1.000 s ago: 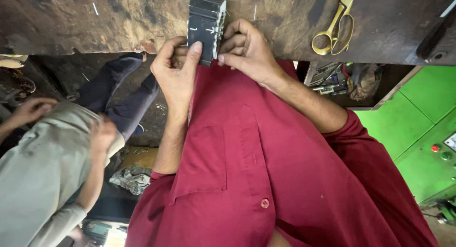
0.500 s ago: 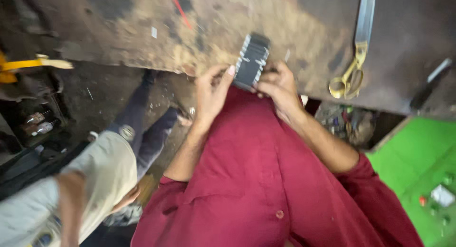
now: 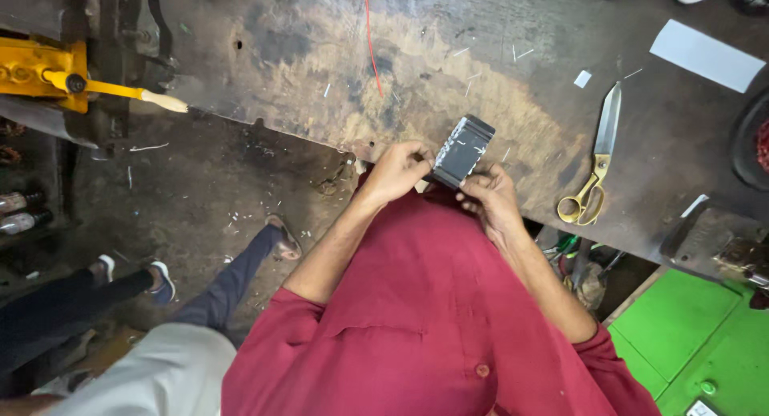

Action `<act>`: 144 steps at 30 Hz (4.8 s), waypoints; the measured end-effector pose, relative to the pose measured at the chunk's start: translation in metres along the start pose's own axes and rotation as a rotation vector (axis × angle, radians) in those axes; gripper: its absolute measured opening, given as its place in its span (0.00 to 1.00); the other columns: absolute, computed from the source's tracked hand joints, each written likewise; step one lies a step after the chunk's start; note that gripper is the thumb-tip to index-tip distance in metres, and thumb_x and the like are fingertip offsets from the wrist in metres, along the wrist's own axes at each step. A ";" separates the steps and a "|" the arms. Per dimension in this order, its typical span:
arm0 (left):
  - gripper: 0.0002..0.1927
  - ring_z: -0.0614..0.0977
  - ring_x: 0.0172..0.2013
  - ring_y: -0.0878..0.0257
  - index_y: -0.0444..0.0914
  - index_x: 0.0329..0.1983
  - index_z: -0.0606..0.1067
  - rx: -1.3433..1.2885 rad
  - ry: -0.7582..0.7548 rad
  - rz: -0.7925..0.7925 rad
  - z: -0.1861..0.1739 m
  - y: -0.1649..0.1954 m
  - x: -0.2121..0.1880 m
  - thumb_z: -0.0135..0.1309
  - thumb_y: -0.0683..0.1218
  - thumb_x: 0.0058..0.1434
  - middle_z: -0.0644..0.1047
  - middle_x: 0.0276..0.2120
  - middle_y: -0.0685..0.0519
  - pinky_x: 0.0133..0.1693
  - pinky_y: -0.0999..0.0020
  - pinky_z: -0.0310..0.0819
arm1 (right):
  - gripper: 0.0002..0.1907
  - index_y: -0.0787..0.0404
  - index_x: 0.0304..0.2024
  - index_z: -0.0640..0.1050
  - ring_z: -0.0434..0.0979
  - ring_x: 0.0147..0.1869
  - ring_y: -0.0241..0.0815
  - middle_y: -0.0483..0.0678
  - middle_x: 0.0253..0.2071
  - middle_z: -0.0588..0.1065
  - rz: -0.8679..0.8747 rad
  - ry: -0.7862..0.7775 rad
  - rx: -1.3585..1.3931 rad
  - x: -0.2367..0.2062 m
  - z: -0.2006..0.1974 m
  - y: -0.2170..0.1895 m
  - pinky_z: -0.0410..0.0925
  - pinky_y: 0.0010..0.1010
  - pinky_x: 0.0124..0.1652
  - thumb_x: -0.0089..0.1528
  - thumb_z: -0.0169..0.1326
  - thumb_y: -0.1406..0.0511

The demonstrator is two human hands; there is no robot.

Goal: The person cuts small white rectangular pieces with scissors and inserts them into the slots of a black stator core. The person repeatedly folds, cuts, and places the pieces into the stator, then sets the stator aside.

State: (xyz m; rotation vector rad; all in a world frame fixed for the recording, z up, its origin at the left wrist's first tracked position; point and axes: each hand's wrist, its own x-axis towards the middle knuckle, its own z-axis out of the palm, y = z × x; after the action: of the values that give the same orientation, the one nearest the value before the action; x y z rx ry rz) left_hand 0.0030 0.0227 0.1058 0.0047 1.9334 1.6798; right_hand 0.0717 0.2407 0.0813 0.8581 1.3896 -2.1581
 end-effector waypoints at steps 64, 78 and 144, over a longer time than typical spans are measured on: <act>0.08 0.85 0.34 0.56 0.33 0.43 0.79 0.199 -0.045 0.763 0.012 0.112 -0.101 0.61 0.41 0.63 0.82 0.36 0.47 0.36 0.65 0.78 | 0.06 0.69 0.43 0.82 0.79 0.44 0.38 0.51 0.40 0.80 -0.681 -0.401 -0.573 -0.111 0.025 -0.097 0.71 0.29 0.44 0.66 0.58 0.71; 0.09 0.81 0.28 0.55 0.31 0.42 0.79 0.266 -0.174 0.973 0.025 0.122 -0.106 0.64 0.35 0.59 0.77 0.28 0.47 0.32 0.62 0.74 | 0.06 0.69 0.39 0.82 0.79 0.45 0.43 0.54 0.41 0.79 -0.638 -0.409 -0.342 -0.148 0.015 -0.092 0.71 0.31 0.48 0.61 0.64 0.71; 0.07 0.81 0.38 0.51 0.34 0.44 0.76 0.397 -0.041 0.857 0.023 0.136 -0.105 0.60 0.39 0.63 0.78 0.36 0.47 0.41 0.59 0.76 | 0.04 0.69 0.36 0.78 0.75 0.41 0.34 0.48 0.37 0.77 -0.814 -0.198 -0.712 -0.131 0.022 -0.090 0.68 0.23 0.42 0.62 0.60 0.73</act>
State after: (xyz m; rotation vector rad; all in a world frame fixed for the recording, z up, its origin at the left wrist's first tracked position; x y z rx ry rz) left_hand 0.0518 0.0338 0.2720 1.1475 2.3665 1.6842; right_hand 0.1010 0.2600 0.2375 -0.2340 2.4292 -1.8652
